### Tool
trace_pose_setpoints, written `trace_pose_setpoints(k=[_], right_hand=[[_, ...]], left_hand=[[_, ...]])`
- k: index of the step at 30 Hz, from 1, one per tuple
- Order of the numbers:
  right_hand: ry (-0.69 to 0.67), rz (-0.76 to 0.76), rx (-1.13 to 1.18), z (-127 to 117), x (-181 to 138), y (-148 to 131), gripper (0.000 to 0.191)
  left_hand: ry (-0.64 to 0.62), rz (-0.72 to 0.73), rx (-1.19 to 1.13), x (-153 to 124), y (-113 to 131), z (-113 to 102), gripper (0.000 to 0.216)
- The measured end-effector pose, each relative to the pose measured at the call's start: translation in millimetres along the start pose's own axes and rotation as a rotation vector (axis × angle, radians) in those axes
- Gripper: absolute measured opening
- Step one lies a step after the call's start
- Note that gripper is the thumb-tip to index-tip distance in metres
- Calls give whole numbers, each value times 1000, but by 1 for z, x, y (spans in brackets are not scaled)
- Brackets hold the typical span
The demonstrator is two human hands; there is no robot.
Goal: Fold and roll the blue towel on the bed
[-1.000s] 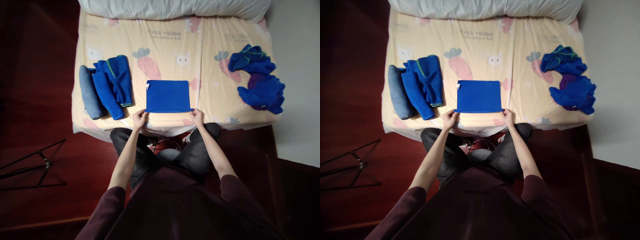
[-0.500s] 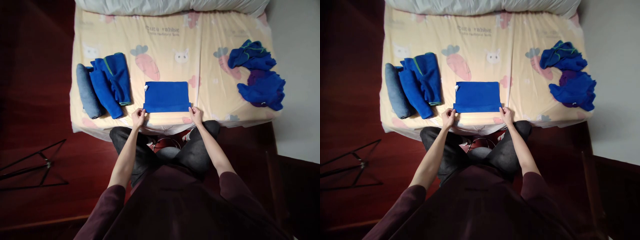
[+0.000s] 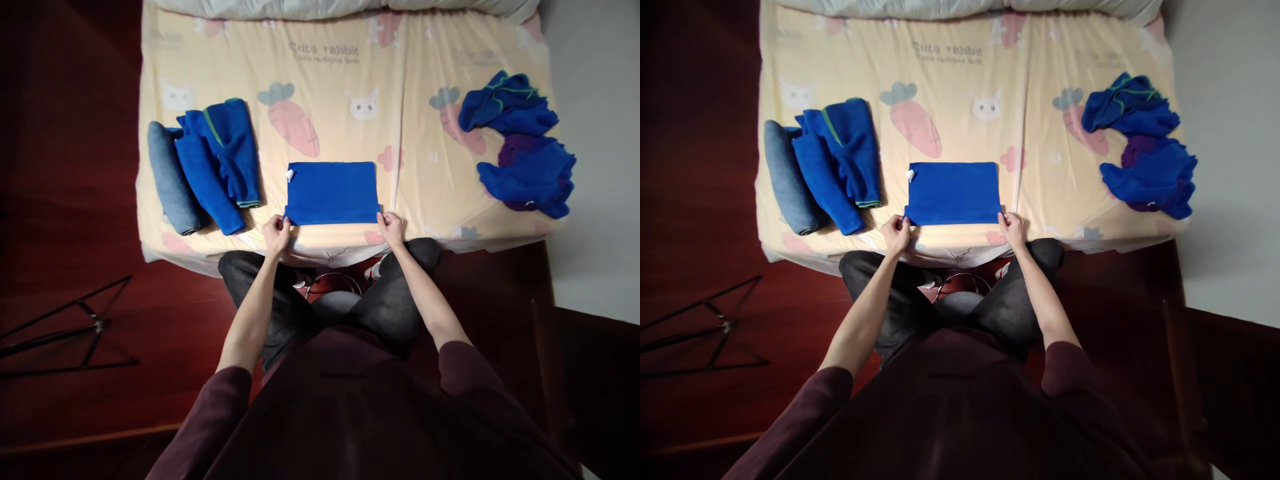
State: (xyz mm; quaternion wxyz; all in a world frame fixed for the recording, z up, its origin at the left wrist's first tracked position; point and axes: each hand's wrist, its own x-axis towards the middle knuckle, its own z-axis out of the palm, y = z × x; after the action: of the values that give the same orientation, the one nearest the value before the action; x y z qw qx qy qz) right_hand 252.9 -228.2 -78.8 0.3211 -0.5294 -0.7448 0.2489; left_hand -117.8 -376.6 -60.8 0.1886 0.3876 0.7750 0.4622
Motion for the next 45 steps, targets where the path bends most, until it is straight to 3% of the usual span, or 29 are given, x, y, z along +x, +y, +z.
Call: trace_pose_setpoints(k=[16,23,39,45], right_hand=[[59,41,-185,5,-4,-4,41],[121,-10,-225,10,-7,-1,46],[68,-3,-229,8,-7,-4,45],[87,22,-223,12,-9,0,37]], left_hand=[[27,-23,24,-2,12,-1,26],[-11,0,53,0,12,-1,28],[71,74,178,-5,6,7,29],[104,143,160,-9,-1,7,12]])
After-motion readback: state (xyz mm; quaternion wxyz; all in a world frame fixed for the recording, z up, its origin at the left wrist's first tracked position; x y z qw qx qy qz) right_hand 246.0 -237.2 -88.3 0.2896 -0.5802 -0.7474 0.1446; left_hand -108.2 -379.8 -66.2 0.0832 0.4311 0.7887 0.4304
